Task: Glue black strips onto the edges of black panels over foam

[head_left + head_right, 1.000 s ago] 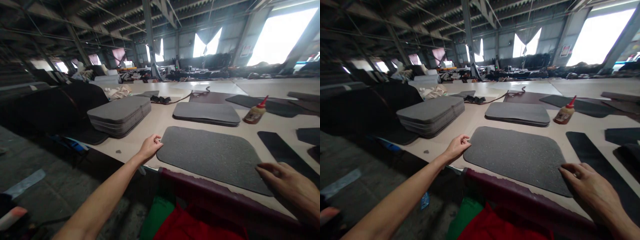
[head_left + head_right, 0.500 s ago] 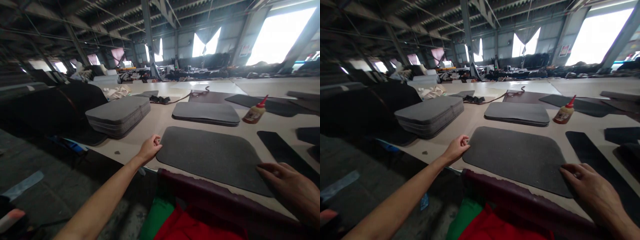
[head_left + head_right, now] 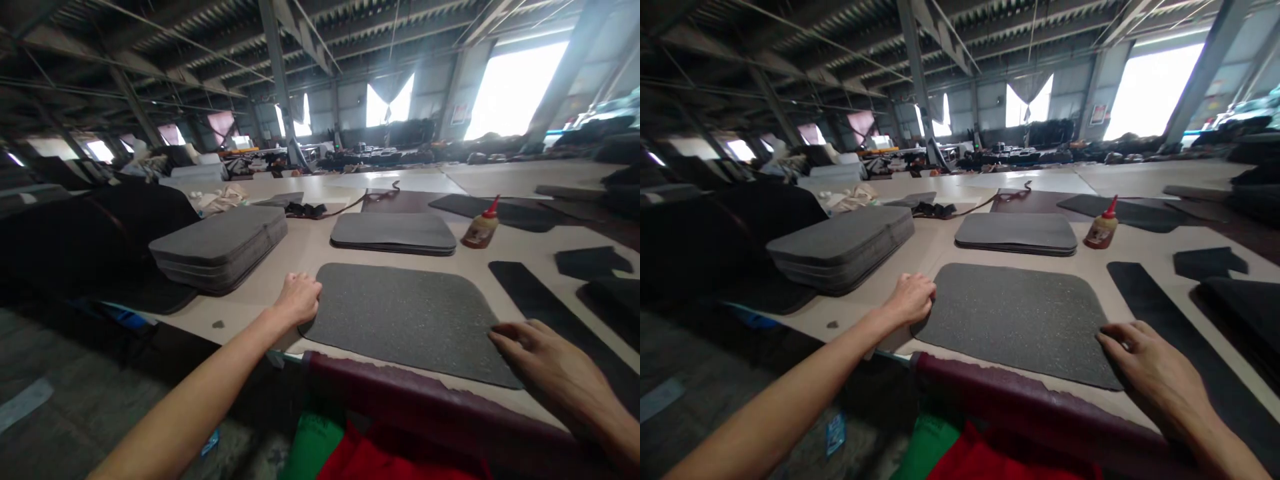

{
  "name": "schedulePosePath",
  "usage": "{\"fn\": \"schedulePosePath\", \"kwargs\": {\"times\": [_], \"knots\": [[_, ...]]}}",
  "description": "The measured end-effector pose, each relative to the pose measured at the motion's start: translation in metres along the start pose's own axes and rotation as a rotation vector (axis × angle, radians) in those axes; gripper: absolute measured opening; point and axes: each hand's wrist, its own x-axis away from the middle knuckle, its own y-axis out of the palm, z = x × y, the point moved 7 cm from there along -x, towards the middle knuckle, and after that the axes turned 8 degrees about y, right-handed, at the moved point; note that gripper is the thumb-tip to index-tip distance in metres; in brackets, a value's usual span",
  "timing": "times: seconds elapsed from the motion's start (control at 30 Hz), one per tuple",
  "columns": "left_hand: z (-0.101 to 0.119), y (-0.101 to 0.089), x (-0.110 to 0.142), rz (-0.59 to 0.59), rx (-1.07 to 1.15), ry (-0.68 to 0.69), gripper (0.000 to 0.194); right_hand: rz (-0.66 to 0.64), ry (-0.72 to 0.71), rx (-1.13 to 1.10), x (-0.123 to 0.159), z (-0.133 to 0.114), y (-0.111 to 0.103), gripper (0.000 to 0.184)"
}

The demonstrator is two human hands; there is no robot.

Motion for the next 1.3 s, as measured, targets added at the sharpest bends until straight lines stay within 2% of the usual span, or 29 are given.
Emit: {"fn": "schedulePosePath", "kwargs": {"times": [0.07,0.13,0.27,0.33,0.43,0.53,0.6,0.7,0.77,0.87,0.97,1.1,1.17,1.23,1.3], "knots": [[0.02,-0.008,-0.017,0.014,-0.026,0.046,0.012,-0.076,0.014,-0.05,-0.001,0.001,0.005,0.05],[0.042,-0.008,-0.034,0.024,-0.015,0.106,0.022,-0.114,0.053,-0.089,-0.001,0.002,0.008,0.052],[0.074,0.019,-0.056,0.001,0.07,0.239,0.054,-0.094,0.108,-0.13,0.0,0.002,0.006,0.053],[0.078,0.036,-0.059,-0.013,0.106,0.25,0.065,-0.088,0.099,-0.157,0.001,0.0,0.001,0.052],[0.074,0.052,-0.058,-0.015,0.144,0.226,0.069,-0.09,0.1,-0.266,0.0,-0.002,-0.009,0.051],[0.071,0.056,-0.056,-0.001,0.168,0.227,0.069,0.045,0.121,-0.257,-0.004,-0.011,-0.028,0.051],[0.07,0.055,-0.056,0.011,0.181,0.225,0.068,0.122,0.025,-0.178,-0.008,-0.033,-0.034,0.051],[0.068,0.055,-0.056,0.02,0.204,0.218,0.065,0.068,-0.241,-0.025,-0.012,-0.079,-0.015,0.06],[0.065,0.059,-0.057,0.01,0.214,0.212,0.066,-0.021,-0.294,0.096,-0.015,-0.095,0.008,0.071],[0.051,0.067,-0.055,-0.019,0.181,0.119,0.075,-0.091,-0.241,0.19,-0.018,-0.096,0.029,0.081],[0.029,0.074,-0.041,-0.06,0.118,-0.033,0.084,-0.111,-0.211,0.211,-0.017,-0.093,0.033,0.082],[-0.006,0.076,-0.011,-0.157,0.016,-0.179,0.083,-0.101,-0.181,0.218,-0.017,-0.09,0.031,0.084],[-0.026,0.071,0.001,-0.235,-0.045,-0.25,0.079,-0.093,-0.186,0.203,-0.018,-0.091,0.032,0.085],[-0.041,0.058,0.006,-0.279,-0.153,-0.32,0.075,-0.094,-0.189,0.182,-0.018,-0.091,0.033,0.086],[-0.041,0.036,-0.003,-0.215,-0.293,-0.322,0.069,-0.094,-0.184,0.161,-0.018,-0.09,0.034,0.087]]}}
